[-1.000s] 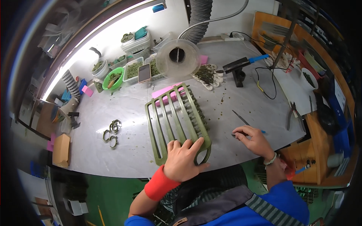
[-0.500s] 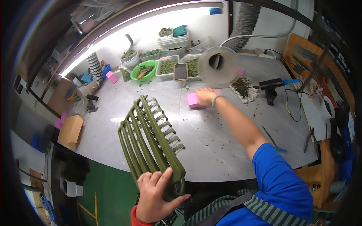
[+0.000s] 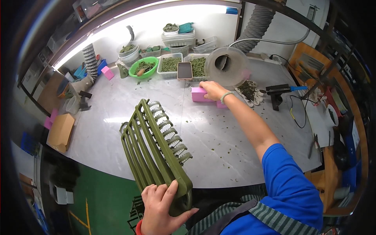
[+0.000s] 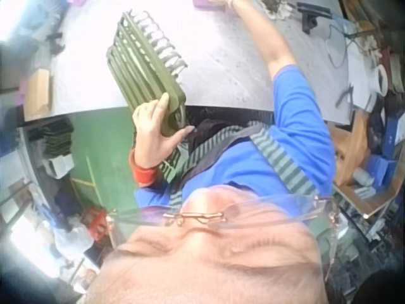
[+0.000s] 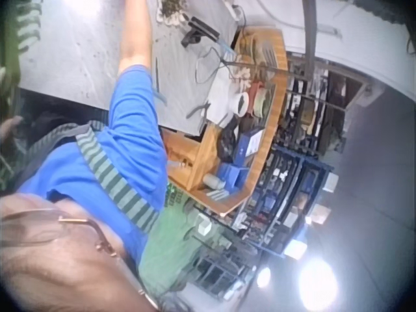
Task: The person uses a soldering iron to fuse metal rings onto a green plastic holder and uses pliers to adjust the rings.
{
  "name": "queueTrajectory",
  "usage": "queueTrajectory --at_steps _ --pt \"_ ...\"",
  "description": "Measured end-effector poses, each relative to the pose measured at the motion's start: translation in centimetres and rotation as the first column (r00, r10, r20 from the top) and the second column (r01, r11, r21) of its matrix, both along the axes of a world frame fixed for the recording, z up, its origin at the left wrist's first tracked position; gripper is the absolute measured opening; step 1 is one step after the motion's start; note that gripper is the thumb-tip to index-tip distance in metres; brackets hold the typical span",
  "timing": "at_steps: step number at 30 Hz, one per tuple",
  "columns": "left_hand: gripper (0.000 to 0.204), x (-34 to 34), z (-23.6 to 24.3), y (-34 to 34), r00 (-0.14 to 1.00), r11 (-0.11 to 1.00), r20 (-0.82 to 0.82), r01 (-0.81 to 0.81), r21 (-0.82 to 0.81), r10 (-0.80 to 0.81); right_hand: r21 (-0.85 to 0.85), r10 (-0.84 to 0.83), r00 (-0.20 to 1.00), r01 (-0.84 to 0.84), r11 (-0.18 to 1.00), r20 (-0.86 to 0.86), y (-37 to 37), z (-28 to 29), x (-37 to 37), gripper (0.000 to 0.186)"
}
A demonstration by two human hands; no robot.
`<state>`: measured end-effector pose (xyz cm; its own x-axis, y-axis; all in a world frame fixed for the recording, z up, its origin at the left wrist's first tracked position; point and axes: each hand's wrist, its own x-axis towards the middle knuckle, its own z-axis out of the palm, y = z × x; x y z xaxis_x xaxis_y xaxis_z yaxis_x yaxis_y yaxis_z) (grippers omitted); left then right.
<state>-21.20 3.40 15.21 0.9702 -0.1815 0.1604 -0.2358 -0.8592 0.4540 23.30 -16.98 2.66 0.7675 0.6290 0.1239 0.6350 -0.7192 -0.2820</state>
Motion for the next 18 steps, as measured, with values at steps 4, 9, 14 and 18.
queueTrajectory --at_steps 4,9,14,18 --pt "0.088 -0.5 0.2 -0.2 1.0 0.999 -0.017 -0.001 -0.035 0.0 -0.033 -0.077 0.996 0.076 0.997 -0.041 -2.3 1.2 0.5 0.057" --pt "0.09 -0.3 0.1 -0.4 0.999 0.998 -0.003 0.041 -0.039 -0.041 -0.438 -0.229 0.925 0.078 0.896 -0.304 -6.7 2.2 -1.0 0.078" --pt "0.09 0.1 -0.1 -1.2 0.996 0.994 -0.005 0.085 -0.065 -0.086 -0.233 -0.267 0.934 0.213 0.949 -0.235 -8.1 1.4 -3.6 0.079" --pt "0.09 -0.2 -0.1 -1.6 0.996 0.995 -0.004 0.088 -0.054 -0.089 -0.007 -0.233 0.968 0.234 0.972 -0.088 -7.7 0.0 -3.6 0.057"
